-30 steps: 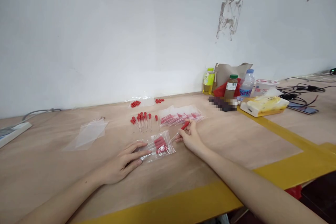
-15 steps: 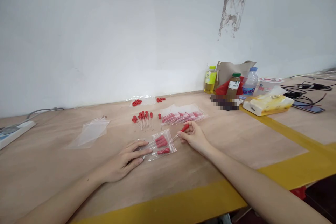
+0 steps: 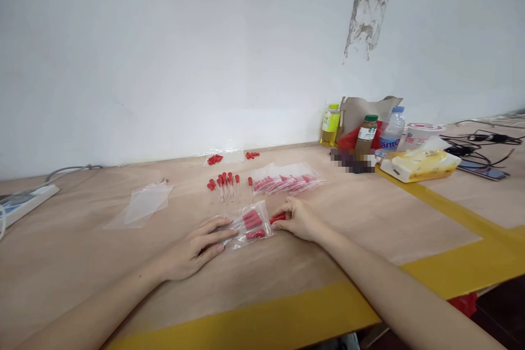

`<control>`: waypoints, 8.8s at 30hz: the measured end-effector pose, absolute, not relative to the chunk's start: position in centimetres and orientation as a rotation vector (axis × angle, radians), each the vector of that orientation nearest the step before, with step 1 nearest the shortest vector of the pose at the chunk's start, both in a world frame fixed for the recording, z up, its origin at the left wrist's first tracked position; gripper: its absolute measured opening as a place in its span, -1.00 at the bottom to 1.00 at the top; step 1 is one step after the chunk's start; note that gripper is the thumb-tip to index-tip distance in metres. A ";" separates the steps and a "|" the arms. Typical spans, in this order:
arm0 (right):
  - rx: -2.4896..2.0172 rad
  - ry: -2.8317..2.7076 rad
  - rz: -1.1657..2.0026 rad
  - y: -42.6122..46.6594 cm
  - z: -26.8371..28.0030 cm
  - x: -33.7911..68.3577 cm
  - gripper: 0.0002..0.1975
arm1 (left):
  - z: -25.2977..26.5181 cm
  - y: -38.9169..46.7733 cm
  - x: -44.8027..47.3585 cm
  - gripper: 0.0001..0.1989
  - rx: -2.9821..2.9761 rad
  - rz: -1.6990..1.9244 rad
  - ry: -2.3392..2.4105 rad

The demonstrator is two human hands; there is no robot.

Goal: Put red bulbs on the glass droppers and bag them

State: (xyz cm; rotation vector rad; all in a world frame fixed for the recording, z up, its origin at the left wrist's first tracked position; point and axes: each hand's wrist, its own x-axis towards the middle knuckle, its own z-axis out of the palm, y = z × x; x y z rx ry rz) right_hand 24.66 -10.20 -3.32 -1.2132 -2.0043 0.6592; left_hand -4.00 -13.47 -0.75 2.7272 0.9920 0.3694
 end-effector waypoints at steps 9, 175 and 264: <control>-1.056 -1.730 1.190 -10.8 -3.0 22.9 -0.74 | -1.0 -13.3 -4.1 -0.62 2.733 0.347 0.996; -0.881 -2.270 0.833 -9.1 -1.7 23.4 -0.79 | -0.5 -13.4 -5.2 -0.68 2.517 0.549 1.019; -1.605 -1.993 0.357 -1.9 1.7 13.9 -0.79 | -1.2 -13.6 -5.9 -0.72 2.572 0.603 0.989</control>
